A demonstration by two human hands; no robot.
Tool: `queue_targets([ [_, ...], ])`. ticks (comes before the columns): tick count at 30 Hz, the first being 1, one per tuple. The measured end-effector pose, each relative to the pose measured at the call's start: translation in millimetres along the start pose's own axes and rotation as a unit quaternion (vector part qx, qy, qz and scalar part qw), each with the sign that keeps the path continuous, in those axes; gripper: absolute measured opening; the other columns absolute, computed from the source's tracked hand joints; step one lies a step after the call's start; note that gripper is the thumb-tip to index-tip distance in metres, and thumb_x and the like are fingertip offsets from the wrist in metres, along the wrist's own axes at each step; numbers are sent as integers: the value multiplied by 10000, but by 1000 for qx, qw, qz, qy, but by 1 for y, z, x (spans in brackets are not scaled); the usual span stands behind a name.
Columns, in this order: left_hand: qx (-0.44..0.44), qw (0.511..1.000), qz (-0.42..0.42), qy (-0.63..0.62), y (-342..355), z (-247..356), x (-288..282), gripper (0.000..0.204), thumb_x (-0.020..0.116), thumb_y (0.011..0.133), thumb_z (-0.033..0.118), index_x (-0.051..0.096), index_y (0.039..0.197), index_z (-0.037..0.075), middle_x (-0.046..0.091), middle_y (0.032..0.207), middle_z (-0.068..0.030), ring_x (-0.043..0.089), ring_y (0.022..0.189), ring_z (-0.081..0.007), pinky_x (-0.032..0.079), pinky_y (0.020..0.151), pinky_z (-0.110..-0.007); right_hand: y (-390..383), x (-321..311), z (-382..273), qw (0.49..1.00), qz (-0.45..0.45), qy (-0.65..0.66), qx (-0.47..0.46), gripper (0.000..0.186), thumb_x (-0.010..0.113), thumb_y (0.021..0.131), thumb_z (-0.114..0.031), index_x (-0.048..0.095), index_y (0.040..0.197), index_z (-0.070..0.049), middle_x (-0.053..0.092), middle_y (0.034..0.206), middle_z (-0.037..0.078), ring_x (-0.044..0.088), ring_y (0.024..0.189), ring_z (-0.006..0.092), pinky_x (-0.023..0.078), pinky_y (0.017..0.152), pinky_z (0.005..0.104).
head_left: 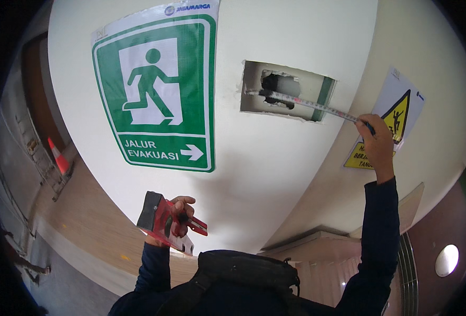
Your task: The person uses a utility knife and a level to scrape and clean the edges of a rectangular hole in a white wall. They repeatedly remove loose plaster and debris, then measure the hole with a tape measure.
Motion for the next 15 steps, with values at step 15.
queue_targets([
  [15, 5, 999, -13, -30, 7, -17, -6, 403, 726, 994, 345, 656, 1223, 21, 717, 891, -70, 621, 461, -170, 470, 358, -267, 26, 4, -8, 997, -25, -77, 12, 236, 636, 970, -319, 748, 1064, -133, 700, 967, 79, 663, 994, 317, 525, 855, 441],
])
Point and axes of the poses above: each hand's wrist, its own y-axis towards the middle knuckle, its own x-axis out of the palm, z = x × y, the point moved 5 cm from there along y, towards the middle knuckle
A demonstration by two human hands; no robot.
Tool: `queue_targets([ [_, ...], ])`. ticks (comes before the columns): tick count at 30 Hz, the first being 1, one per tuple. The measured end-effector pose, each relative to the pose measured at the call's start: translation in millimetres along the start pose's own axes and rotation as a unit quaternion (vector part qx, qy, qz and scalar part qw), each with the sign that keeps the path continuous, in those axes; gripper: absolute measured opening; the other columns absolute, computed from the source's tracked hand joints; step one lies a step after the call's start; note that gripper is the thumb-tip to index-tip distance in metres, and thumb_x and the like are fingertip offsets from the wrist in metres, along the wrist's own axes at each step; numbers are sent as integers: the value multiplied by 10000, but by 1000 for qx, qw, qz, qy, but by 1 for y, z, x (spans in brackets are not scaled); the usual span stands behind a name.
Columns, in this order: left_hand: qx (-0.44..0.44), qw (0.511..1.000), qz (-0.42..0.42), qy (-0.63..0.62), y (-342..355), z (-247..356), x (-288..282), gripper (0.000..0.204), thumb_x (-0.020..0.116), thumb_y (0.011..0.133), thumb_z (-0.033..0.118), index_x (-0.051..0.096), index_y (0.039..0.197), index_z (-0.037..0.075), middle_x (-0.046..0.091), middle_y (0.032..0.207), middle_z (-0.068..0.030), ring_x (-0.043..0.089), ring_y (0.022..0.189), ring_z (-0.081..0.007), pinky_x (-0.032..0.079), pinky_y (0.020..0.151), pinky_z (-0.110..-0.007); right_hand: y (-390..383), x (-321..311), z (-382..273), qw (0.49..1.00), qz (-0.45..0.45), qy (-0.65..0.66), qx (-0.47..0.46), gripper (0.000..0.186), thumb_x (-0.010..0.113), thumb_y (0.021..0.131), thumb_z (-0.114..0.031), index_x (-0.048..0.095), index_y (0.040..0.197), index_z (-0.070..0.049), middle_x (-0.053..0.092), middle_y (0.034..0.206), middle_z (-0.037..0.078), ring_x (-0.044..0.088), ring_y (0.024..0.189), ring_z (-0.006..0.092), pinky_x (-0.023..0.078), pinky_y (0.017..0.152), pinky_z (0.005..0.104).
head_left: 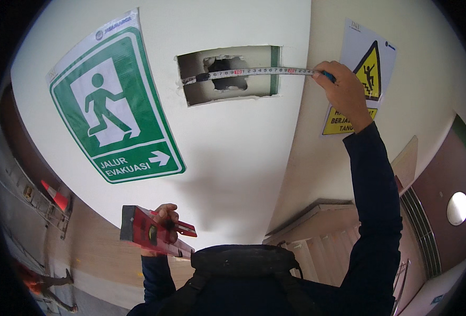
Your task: The person uses a utility knife and a level to scrape and clean the edges of a rectangular hole in a white wall. They repeatedly remove loose plaster and debris, then measure the hole with a tape measure.
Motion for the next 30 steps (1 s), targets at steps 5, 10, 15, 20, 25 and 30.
queue_targets([
  [5, 4, 1000, -11, -9, 1, -1, 7, 396, 722, 997, 341, 657, 1221, 20, 722, 904, -79, 613, 462, -175, 486, 366, -264, 2, 1, 2, 999, 21, 4, -26, 233, 630, 965, -303, 748, 1065, -129, 699, 941, 77, 665, 973, 314, 529, 836, 448],
  [10, 1, 1000, -24, 5, 8, -10, -1, 459, 718, 991, 385, 633, 1261, 24, 707, 946, -74, 646, 503, -175, 514, 395, -276, 0, -1, 3, 999, 26, -17, -22, 227, 616, 969, -287, 753, 1062, -132, 703, 945, 96, 670, 960, 328, 538, 823, 465],
  [15, 0, 1000, -12, 16, 5, -14, 9, 416, 660, 1032, 398, 647, 1234, 35, 697, 944, -54, 595, 462, -148, 474, 373, -247, -3, 1, -7, 997, 58, -40, -26, 197, 617, 961, -261, 756, 1018, -133, 699, 929, 100, 669, 932, 336, 558, 789, 482],
  [20, -17, 1000, -14, 18, 6, -14, 22, 411, 669, 1026, 394, 650, 1228, 37, 716, 923, -60, 612, 470, -155, 482, 377, -254, -9, -3, -13, 995, 89, -47, -16, 151, 643, 944, -240, 757, 979, -147, 684, 914, 73, 664, 930, 302, 574, 748, 471],
  [25, -10, 1000, -16, -1, 0, -16, 41, 400, 682, 1021, 355, 648, 1227, 13, 725, 907, -87, 637, 494, -173, 502, 383, -262, -17, 0, -9, 988, 149, -30, -41, 128, 660, 937, -219, 762, 977, -152, 666, 896, 48, 650, 932, 276, 579, 715, 434],
  [30, -6, 1000, 27, 10, -9, -18, 57, 398, 693, 1016, 341, 643, 1224, 5, 711, 890, -70, 607, 488, -151, 482, 388, -253, -19, 3, -4, 977, 198, -23, -79, 105, 682, 924, -198, 761, 967, -144, 660, 900, 39, 643, 920, 261, 572, 684, 412],
])
Point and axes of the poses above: each hand's wrist, its own y-axis towards the middle knuckle, its own x-axis out of the palm, z = x × y, the point moved 5 cm from there along y, towards the middle knuckle
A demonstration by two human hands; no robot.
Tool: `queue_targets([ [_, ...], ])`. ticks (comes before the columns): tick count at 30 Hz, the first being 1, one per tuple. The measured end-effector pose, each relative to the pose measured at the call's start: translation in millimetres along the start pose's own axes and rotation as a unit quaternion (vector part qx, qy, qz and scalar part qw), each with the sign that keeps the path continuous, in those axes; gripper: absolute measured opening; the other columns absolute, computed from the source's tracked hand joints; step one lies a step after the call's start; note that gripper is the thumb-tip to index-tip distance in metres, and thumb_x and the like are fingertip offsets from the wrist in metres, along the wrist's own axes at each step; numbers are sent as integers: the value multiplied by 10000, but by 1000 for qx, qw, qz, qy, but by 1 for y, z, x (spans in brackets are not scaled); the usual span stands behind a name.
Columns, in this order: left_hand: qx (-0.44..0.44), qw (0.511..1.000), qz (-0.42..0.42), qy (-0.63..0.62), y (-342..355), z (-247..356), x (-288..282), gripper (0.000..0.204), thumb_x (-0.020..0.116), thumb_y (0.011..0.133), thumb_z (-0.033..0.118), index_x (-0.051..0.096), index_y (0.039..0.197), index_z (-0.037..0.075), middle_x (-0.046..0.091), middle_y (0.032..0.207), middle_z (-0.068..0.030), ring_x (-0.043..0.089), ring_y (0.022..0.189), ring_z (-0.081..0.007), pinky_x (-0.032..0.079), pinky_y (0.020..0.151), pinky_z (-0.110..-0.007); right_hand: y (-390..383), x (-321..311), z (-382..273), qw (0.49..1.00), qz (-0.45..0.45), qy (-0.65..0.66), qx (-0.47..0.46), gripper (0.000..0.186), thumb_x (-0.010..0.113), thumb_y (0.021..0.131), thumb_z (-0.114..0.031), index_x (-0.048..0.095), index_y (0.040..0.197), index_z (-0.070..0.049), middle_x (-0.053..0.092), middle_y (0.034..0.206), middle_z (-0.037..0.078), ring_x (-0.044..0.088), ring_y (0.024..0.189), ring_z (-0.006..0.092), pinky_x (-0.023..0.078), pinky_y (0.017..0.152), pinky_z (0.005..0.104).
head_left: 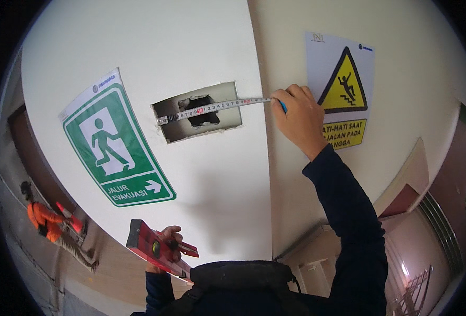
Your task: The person uses a utility knife and a level to scrape and clean the edges of a rectangular hole in a white wall. They repeatedly remove loose plaster and debris, then measure the hole with a tape measure.
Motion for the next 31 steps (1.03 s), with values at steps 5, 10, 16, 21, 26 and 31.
queue_targets([
  [5, -15, 997, 59, 37, -18, -8, 13, 398, 703, 1007, 325, 648, 1195, -21, 701, 878, -64, 585, 480, -134, 464, 393, -243, -1, 4, 0, 999, 8, 36, 4, 105, 690, 920, -203, 757, 966, -136, 659, 907, 60, 642, 919, 271, 564, 700, 413],
  [10, -20, 992, 107, 61, -48, -8, 17, 399, 734, 982, 334, 674, 1152, -21, 715, 870, -65, 589, 495, -122, 464, 405, -246, -28, 22, 7, 991, -17, 126, 35, 104, 696, 915, -158, 735, 983, -89, 665, 923, 108, 650, 923, 325, 537, 761, 459],
  [16, 14, 980, 162, 114, -83, -24, -46, 443, 689, 1002, 396, 680, 1169, -15, 697, 888, -58, 601, 517, -137, 475, 453, -256, -133, 65, -36, 900, -201, 357, 148, 186, 689, 936, -138, 717, 1061, -2, 707, 991, 157, 674, 882, 321, 523, 792, 415],
  [21, 21, 978, 188, 92, -139, -17, -93, 513, 646, 1012, 438, 648, 1218, -32, 694, 915, -52, 707, 737, -167, 446, 511, -247, -267, 97, -178, 517, -554, 574, 312, 354, 656, 985, -222, 633, 1300, -61, 632, 902, 19, 558, 734, 103, 467, 637, 221],
  [26, 148, 977, 156, 2, -171, -30, -192, 365, 537, 1100, 280, 626, 1252, -40, 703, 964, -103, 721, 833, -244, 608, 746, -401, -456, 190, -312, 307, -678, 591, 311, 535, 687, 974, -255, 532, 1425, -14, 659, 994, 56, 625, 887, 148, 540, 718, 287],
  [31, 180, 940, 288, 29, -214, -59, -326, 348, 499, 1112, 232, 612, 1257, -64, 726, 1040, -189, 762, 908, -354, 638, 821, -512, -597, 294, -395, 267, -774, 544, 184, 663, 724, 948, -256, 461, 1522, -54, 650, 1297, 172, 672, 1102, 244, 545, 993, 387],
])
Point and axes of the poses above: each hand's wrist, its own y-axis towards the middle knuckle, its own x-axis out of the palm, z = x × y, the point moved 5 cm from there along y, towards the middle knuckle
